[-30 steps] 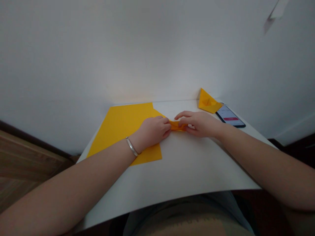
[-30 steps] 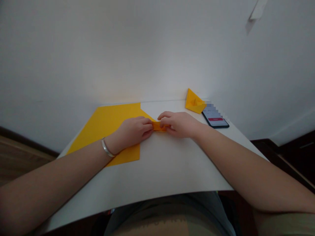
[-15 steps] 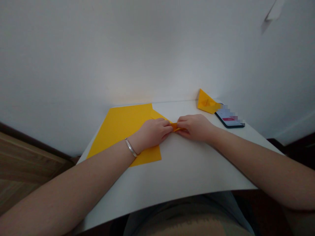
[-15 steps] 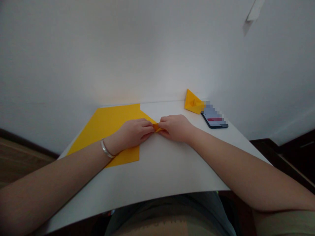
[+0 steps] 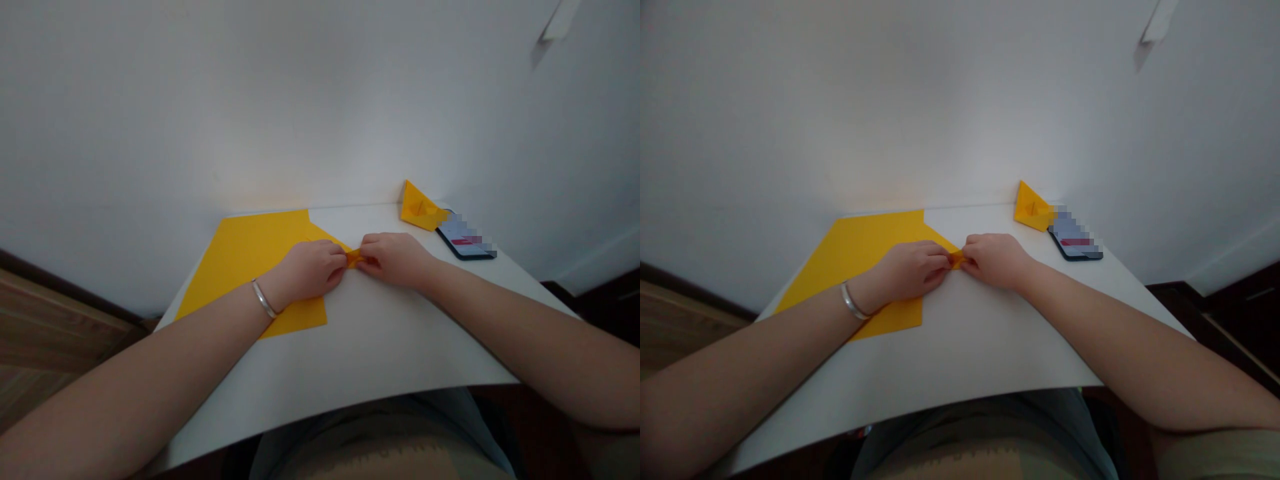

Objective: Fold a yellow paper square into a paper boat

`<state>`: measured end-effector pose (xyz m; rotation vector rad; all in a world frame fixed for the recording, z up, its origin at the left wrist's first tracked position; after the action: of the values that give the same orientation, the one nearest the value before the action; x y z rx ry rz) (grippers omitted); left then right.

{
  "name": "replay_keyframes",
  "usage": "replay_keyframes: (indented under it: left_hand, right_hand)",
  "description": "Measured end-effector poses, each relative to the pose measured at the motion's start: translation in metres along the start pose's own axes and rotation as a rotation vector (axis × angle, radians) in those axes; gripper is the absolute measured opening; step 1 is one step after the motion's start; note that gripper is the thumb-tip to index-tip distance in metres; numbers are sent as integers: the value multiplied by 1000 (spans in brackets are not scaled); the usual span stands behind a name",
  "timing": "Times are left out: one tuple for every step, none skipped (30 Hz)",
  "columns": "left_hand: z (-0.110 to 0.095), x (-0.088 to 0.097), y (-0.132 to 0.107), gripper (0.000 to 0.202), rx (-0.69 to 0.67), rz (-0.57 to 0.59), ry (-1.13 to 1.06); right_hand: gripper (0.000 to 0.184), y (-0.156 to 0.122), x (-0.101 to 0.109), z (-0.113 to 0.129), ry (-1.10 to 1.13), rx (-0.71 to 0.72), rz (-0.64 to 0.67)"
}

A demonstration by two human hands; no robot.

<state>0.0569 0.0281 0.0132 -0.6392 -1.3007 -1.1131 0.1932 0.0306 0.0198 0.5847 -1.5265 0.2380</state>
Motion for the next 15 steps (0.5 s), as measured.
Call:
replay_keyframes:
  left_hand:
    - [0,1,0,21,13,14,9]
    - [0,1,1,21,19,28,18]
    - [-1,2,1,21,16,39,26]
    - [-2,3,2,20,4,48,31]
    - [-3,3,2,20,-12,54,35]
    - [-4,4,2,19,-28,57,38]
    - [-5,4,2,19,-42,58,40]
    - [-5,4,2,20,-52,57,41]
    - [-5,4,2,22,-61,55,42]
    - [-5,3,2,23,-70,52,40]
    - [-5,3,1,23,-79,49,39]
    - [-5,2,1,23,-85,47,37]
    - [-5,2,0,24,-92,45,37]
    - [-5,1,0,24,-97,44,39]
    - [-5,1,0,24,-100,43,41]
  right_hand:
    - [29,0,0,0,-3,-7,1]
    - [29,1,-1,-1,-4,-15,-1]
    - [28,1,-1,-1,-2,-21,-4]
    - [27,1,-2,-2,4,-28,-7]
    - [25,2,-3,-2,16,-32,-10]
    - [24,2,-4,-3,33,-33,-11]
    - [23,3,-5,-3,54,-32,-10]
    - [22,3,-6,-4,76,-32,-9]
    - [21,3,-6,-4,98,-31,-9]
    - [21,3,-6,-5,115,-30,-11]
    - [20,3,-5,-6,126,-32,-15]
    - [21,3,-4,-8,129,-33,-20]
    - [21,3,-2,-9,127,-32,-21]
    - [20,2,0,-10,116,-28,-18]
    - [20,2,1,-11,97,-24,-7]
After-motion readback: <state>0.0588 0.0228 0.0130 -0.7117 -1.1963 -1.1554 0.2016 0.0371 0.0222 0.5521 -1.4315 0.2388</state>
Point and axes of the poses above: each hand's wrist, its own y-axis towards the middle knuckle, its own x-axis out of the back of the hand, z = x × y, the point moved 5 cm from there along y, towards the middle knuckle, and after that the axes turned 10 degrees about -x, right-handed, at the moved point
